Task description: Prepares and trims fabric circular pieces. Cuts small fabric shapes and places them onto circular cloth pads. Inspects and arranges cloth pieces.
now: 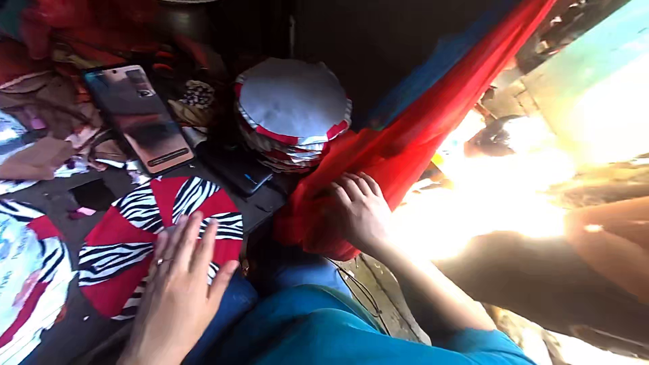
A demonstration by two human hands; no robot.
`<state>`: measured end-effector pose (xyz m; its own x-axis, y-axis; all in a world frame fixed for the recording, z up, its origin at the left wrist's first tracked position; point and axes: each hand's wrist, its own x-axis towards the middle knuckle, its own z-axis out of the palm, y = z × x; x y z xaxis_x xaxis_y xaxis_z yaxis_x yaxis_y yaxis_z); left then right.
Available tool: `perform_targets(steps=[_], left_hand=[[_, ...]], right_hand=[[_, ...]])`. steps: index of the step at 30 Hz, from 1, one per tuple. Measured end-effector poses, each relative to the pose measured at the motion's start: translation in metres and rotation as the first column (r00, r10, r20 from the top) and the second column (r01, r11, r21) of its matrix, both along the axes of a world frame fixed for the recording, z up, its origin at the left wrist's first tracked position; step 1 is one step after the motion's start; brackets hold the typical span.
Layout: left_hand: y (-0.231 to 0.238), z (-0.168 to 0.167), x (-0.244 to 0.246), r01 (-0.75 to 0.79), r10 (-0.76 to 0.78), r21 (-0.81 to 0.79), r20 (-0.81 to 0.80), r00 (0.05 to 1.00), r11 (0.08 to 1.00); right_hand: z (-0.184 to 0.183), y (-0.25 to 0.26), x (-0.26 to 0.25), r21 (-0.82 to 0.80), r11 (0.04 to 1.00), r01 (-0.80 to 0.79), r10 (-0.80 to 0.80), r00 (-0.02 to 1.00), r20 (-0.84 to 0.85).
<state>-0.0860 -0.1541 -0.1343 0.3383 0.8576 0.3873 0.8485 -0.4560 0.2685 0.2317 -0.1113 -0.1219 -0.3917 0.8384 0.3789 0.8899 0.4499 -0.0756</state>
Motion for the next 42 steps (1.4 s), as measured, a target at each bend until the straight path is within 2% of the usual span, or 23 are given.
perform_targets(steps=[2,4,8,14,18,23,26,28,31,34,36,39,42], left_hand=[[0.004,0.006,0.035,0.156,-0.158,0.072,0.026,0.987,0.985],[0.012,0.006,0.071,0.323,-0.326,0.097,0.025,0.945,0.942],[0.035,-0.004,0.125,0.539,-0.536,0.009,-0.079,0.840,0.842],[0.048,-0.009,0.146,0.578,-0.579,-0.082,-0.248,0.777,0.812],[0.038,-0.003,0.156,0.633,-0.593,0.078,-0.278,0.756,0.770],[0.016,0.017,0.168,0.686,-0.632,0.205,-0.274,0.725,0.698],[0.010,0.020,0.168,0.686,-0.626,0.240,-0.284,0.726,0.687],[0.007,0.023,0.166,0.669,-0.608,0.263,-0.280,0.743,0.695],[0.004,0.025,0.160,0.631,-0.574,0.279,-0.262,0.776,0.724],[0.001,0.025,0.154,0.618,-0.568,0.280,-0.244,0.786,0.735],[0.000,0.024,0.155,0.624,-0.580,0.284,-0.231,0.781,0.728],[-0.001,0.024,0.161,0.652,-0.621,0.289,-0.201,0.757,0.701],[-0.002,0.022,0.167,0.688,-0.666,0.277,-0.183,0.723,0.671]], right_hand=[[-0.003,-0.013,0.018,-0.086,0.996,-0.006,0.012,0.998,0.066],[0.002,-0.031,0.028,-0.102,0.991,-0.083,0.091,0.993,0.074],[0.023,-0.058,0.053,-0.160,0.972,-0.170,0.182,0.981,0.063],[0.039,-0.079,0.106,-0.294,0.954,-0.053,0.077,0.995,0.070],[0.052,-0.079,0.122,-0.367,0.926,0.086,-0.067,0.996,0.063],[0.053,-0.055,0.103,-0.261,0.947,0.189,-0.201,0.979,-0.020],[0.033,-0.031,0.078,-0.215,0.964,0.159,-0.173,0.984,-0.049],[0.017,-0.020,0.067,-0.308,0.945,0.112,-0.106,0.994,0.036],[0.011,-0.014,0.071,-0.488,0.860,0.149,-0.082,0.984,0.156],[0.023,-0.022,0.099,-0.531,0.846,0.057,-0.055,0.998,0.020],[0.031,-0.029,0.116,-0.454,0.889,0.057,-0.111,0.989,-0.094],[0.043,-0.029,0.124,-0.333,0.893,0.302,-0.357,0.927,-0.117],[0.039,-0.019,0.125,-0.326,0.815,0.480,-0.509,0.861,-0.005]])
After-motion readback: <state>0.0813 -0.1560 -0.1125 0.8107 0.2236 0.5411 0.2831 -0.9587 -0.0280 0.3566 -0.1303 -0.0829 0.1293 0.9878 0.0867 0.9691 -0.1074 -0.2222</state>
